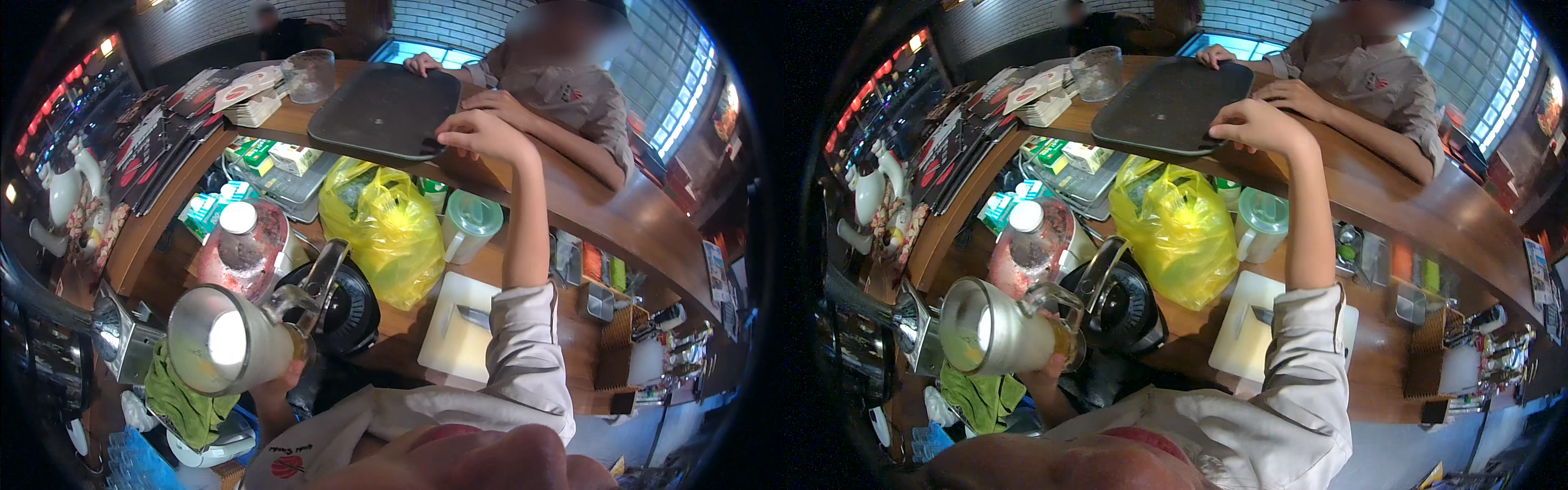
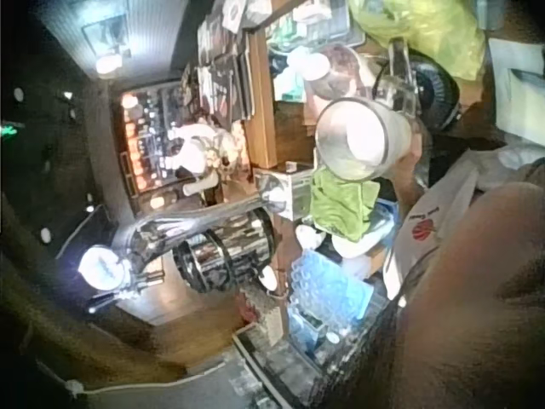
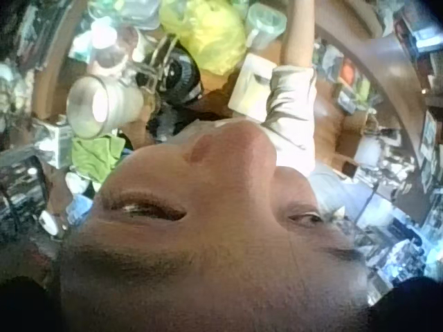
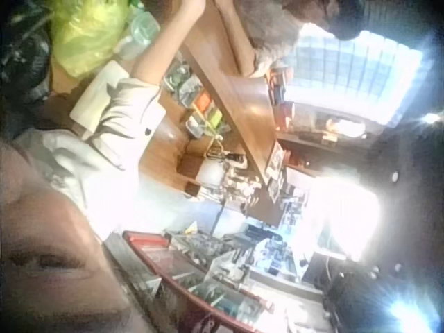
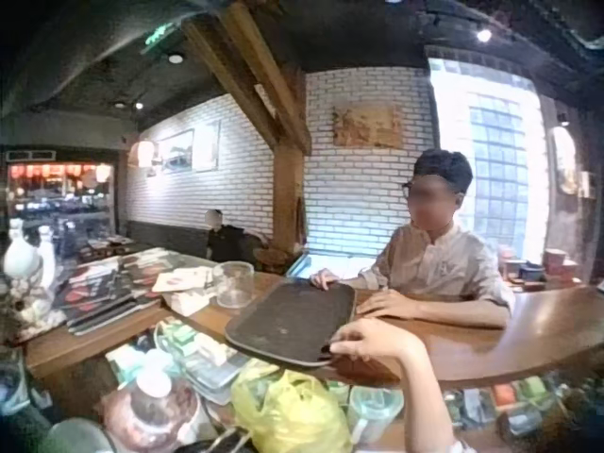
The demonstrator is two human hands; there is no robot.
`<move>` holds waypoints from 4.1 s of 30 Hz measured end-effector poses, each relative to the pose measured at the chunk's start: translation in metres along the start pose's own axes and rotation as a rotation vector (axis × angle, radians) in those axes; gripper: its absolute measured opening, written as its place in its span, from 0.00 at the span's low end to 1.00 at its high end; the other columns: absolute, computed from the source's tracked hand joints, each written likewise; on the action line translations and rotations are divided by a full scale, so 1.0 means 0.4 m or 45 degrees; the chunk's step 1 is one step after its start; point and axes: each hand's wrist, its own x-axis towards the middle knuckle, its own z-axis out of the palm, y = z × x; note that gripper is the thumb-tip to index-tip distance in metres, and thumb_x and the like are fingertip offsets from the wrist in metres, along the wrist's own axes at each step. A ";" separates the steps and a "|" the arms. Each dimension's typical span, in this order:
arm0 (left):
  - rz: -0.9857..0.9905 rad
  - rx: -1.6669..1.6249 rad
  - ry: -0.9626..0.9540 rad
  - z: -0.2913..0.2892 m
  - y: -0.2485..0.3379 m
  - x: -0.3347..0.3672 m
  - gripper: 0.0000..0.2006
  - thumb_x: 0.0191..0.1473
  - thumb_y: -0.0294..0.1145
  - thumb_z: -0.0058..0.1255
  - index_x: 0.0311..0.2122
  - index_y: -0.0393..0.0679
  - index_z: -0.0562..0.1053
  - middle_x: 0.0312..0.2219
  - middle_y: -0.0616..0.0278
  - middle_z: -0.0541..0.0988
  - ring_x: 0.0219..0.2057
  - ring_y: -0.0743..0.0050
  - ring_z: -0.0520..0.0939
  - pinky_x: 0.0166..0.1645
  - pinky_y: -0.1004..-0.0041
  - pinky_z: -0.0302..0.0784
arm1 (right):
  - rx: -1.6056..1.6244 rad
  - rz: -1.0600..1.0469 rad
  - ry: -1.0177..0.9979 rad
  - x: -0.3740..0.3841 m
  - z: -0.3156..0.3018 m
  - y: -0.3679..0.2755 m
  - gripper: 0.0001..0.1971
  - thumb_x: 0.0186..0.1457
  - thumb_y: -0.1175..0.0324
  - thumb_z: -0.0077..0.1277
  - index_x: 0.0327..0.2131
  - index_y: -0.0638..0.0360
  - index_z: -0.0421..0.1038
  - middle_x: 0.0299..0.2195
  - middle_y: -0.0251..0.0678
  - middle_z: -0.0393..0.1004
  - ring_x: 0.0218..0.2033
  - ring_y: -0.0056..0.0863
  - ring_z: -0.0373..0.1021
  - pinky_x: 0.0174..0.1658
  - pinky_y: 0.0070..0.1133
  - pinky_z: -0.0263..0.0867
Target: The person prepares a beverage by pouring a white liquid into a glass, adding ice, and stirring with a spoon. They then pour a yellow liquid from a tap into the same glass and place it on the counter.
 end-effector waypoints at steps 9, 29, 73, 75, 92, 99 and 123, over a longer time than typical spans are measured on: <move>0.030 0.638 -0.261 -0.040 0.032 -0.031 0.43 0.38 0.33 0.61 0.57 0.37 0.48 0.49 0.50 0.63 0.51 0.57 0.66 0.54 0.62 0.60 | -0.338 -0.316 0.685 0.034 0.176 0.088 0.18 0.48 0.54 0.48 0.38 0.55 0.73 0.43 0.41 0.66 0.47 0.39 0.55 0.51 0.28 0.54; 0.252 1.366 -0.531 0.000 0.079 0.017 0.38 0.39 0.42 0.60 0.53 0.37 0.57 0.47 0.54 0.67 0.49 0.63 0.68 0.53 0.66 0.60 | -0.404 -0.186 0.789 0.056 0.180 0.114 0.24 0.45 0.49 0.51 0.45 0.50 0.68 0.50 0.47 0.61 0.51 0.42 0.58 0.51 0.29 0.56; 0.089 0.609 0.460 -0.336 0.534 0.114 0.38 0.31 0.34 0.62 0.49 0.38 0.56 0.41 0.57 0.68 0.41 0.70 0.71 0.47 0.69 0.66 | 0.102 -1.806 1.495 -0.030 0.223 -0.923 0.16 0.51 0.59 0.45 0.39 0.59 0.69 0.41 0.39 0.69 0.43 0.33 0.64 0.47 0.27 0.59; 0.128 0.461 0.338 -0.317 0.541 0.184 0.36 0.32 0.35 0.61 0.48 0.38 0.57 0.39 0.58 0.70 0.39 0.70 0.72 0.46 0.70 0.66 | 0.335 -1.909 1.423 -0.068 0.205 -1.093 0.17 0.48 0.61 0.46 0.37 0.63 0.67 0.40 0.47 0.68 0.44 0.42 0.63 0.47 0.33 0.58; 0.256 0.422 0.281 -0.351 0.650 0.309 0.33 0.34 0.32 0.60 0.48 0.40 0.58 0.39 0.58 0.69 0.41 0.70 0.71 0.46 0.71 0.66 | 0.927 -1.339 0.967 -0.132 0.251 -1.504 0.23 0.51 0.71 0.35 0.52 0.49 0.49 0.40 0.56 0.64 0.42 0.50 0.65 0.45 0.39 0.61; 0.236 0.437 0.336 -0.336 0.661 0.332 0.33 0.34 0.32 0.60 0.48 0.40 0.58 0.38 0.57 0.69 0.40 0.69 0.71 0.46 0.70 0.67 | 0.974 -1.399 0.927 -0.114 0.246 -1.498 0.20 0.53 0.69 0.32 0.52 0.52 0.48 0.39 0.56 0.65 0.41 0.50 0.65 0.43 0.40 0.62; 0.295 0.424 0.322 -0.357 0.646 0.357 0.33 0.34 0.33 0.60 0.47 0.40 0.58 0.38 0.57 0.69 0.40 0.69 0.71 0.44 0.69 0.68 | 0.954 -1.383 0.813 -0.102 0.234 -1.505 0.20 0.55 0.68 0.26 0.52 0.53 0.48 0.41 0.59 0.64 0.43 0.52 0.64 0.45 0.40 0.60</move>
